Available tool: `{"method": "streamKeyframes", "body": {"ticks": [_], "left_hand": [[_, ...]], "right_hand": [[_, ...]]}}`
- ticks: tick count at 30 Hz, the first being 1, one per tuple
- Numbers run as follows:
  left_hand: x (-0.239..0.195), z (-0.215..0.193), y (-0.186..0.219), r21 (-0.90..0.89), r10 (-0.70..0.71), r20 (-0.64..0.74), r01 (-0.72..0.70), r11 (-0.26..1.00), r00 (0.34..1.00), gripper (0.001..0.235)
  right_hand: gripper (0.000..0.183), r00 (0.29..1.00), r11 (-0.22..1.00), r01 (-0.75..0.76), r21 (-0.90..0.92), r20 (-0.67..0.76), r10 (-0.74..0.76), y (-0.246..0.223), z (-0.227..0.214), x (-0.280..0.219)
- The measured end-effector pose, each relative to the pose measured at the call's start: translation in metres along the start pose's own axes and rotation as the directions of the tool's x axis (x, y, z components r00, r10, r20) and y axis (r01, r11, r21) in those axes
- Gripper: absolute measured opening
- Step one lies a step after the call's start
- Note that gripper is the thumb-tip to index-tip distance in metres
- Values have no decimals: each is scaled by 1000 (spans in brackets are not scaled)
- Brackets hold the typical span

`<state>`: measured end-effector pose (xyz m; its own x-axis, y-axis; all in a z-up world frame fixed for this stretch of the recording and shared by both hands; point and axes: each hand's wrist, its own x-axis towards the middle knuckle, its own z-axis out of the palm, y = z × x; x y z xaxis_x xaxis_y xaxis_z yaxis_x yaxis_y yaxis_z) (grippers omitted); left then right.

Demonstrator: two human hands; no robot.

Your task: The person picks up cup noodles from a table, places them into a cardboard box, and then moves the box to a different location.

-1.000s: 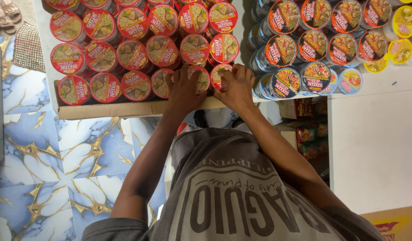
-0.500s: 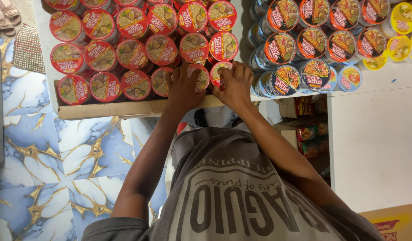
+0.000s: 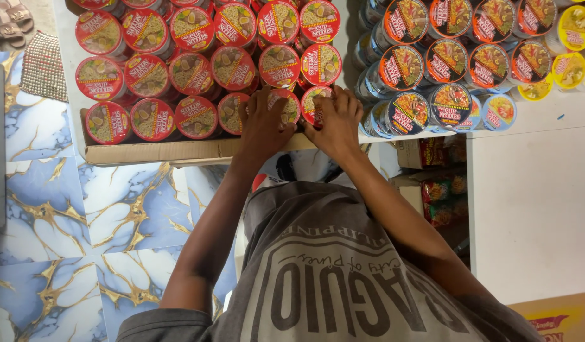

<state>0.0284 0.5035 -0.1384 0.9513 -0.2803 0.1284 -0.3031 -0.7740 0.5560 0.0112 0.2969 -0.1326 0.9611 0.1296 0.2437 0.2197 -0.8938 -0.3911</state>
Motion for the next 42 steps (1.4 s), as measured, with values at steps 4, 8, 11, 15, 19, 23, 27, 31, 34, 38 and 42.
{"method": "streamKeyframes", "body": {"ticks": [4,8,11,15,19,23,27,31,34,38,42], "left_hand": [[-18,5,-3,-4,14,-108,-15,1000,994,57],[-50,-9,19,-33,-57,-196,51,998,979,45],[-68,-16,26,-56,-103,-212,93,994,972,46],[-102,-19,31,-67,-185,-238,174,983,954,45],[-125,-22,29,-85,-247,-266,233,969,932,43],[-158,-34,37,-89,-286,-316,272,958,904,41],[-183,-49,49,-118,-347,-352,326,938,869,40],[-209,-47,57,-134,-387,-389,365,921,836,40],[-218,-48,59,-165,-416,-395,382,909,819,40],[-208,-55,50,-195,-424,-394,377,905,815,40],[-201,-66,34,-230,-421,-393,356,906,817,39]], "right_hand": [[58,1000,1000,4,19,-12,-3,-2,-13,-12],[52,998,991,20,132,49,-27,4,-34,-37],[49,997,979,60,193,38,-69,18,-42,-53],[47,997,959,49,281,35,-62,22,-57,-74],[45,996,944,82,321,-6,-84,24,-60,-78],[41,999,923,19,385,33,-35,8,-71,-90],[41,995,927,52,370,63,-81,0,-68,-92],[40,990,903,53,426,95,-102,-10,-66,-95],[39,989,885,12,465,124,-78,-23,-67,-97],[38,988,870,-4,493,139,-74,-39,-67,-92],[40,988,884,-9,468,138,-64,-53,-60,-87]]}}
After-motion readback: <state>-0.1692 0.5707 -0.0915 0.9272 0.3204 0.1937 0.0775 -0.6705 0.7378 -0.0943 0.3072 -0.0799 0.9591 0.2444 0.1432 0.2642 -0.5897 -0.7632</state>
